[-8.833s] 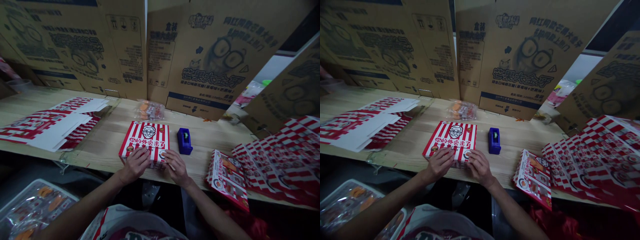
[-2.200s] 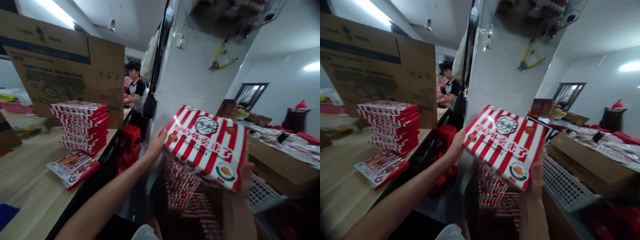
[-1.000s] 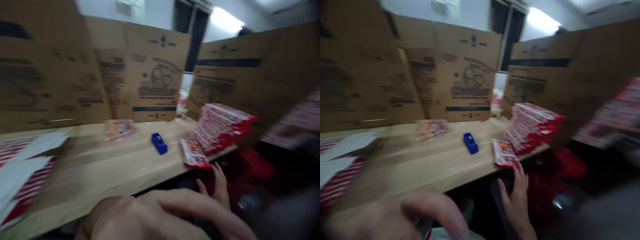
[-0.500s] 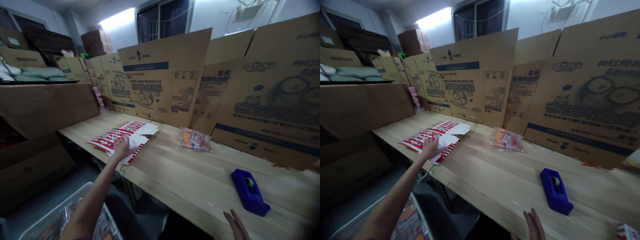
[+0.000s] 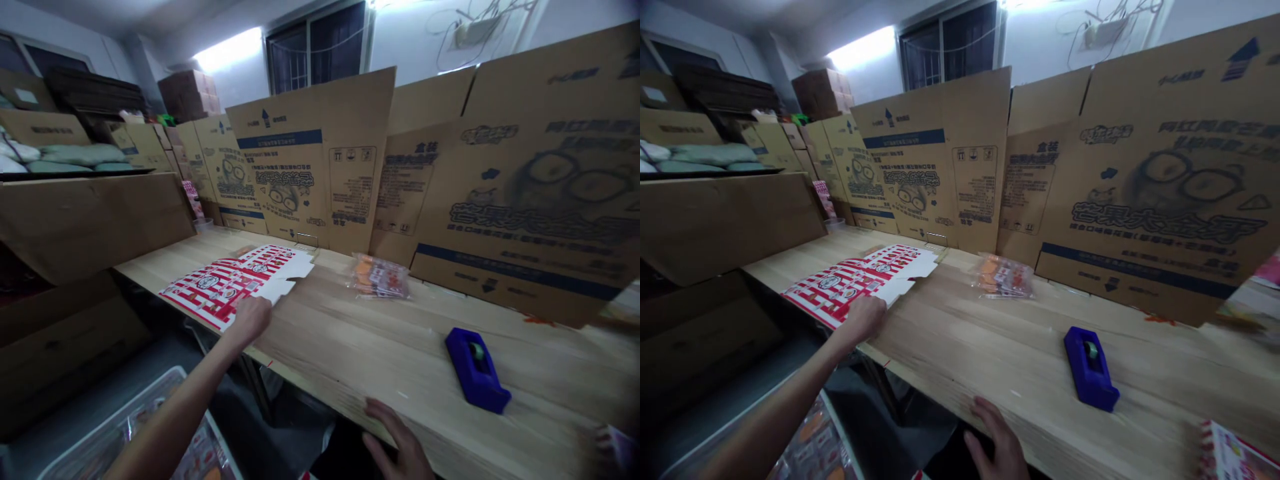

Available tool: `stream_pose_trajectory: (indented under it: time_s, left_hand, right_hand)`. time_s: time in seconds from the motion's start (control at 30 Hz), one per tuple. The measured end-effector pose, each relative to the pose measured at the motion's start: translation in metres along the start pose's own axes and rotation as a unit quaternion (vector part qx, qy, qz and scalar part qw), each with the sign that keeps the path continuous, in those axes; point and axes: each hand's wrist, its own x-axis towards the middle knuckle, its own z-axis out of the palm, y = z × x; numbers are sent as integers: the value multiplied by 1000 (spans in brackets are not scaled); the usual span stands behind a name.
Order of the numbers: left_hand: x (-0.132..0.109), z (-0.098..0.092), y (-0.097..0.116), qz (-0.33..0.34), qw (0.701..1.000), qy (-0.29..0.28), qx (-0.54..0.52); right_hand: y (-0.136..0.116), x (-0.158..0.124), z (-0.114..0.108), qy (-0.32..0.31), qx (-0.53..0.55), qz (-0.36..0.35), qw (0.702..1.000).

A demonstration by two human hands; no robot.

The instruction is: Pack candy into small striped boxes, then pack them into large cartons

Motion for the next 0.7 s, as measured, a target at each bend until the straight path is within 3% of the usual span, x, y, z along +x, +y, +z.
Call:
stream_pose_trajectory:
  time_s: [0.07, 0.17, 0.27, 0.33, 0.4, 0.47, 0.53, 0.6, 0.7]
  left_hand:
    - [-25, -1, 30, 55, 998, -9, -1]
    - [-64, 2, 82, 147, 989, -20, -10]
    - [-99, 8, 127, 243, 969, -28, -23]
    - [-114, 10, 140, 300, 952, -24, -51]
    - [-116, 9, 138, 319, 943, -13, -99]
    - [-104, 6, 124, 296, 943, 29, -150]
    - [-81, 2, 107, 262, 935, 146, -189]
    - [-55, -5, 93, 248, 906, 271, -211]
    - [-26, -29, 86, 260, 850, 375, -264]
  right_hand:
    - [-26, 35, 13, -37, 116, 51, 991]
    - [-48, 79, 46, -50, 302, 157, 939]
    - [-44, 96, 69, -28, 371, 189, 909]
    - [-32, 92, 65, -8, 370, 171, 913]
    - [-19, 83, 41, 7, 338, 160, 927]
    - [-11, 74, 0, 46, 253, 156, 954]
    - [-12, 67, -54, 101, 117, 138, 978]
    - [-25, 60, -111, 136, -20, 107, 985]
    - [-70, 45, -181, 159, -139, 55, 976]
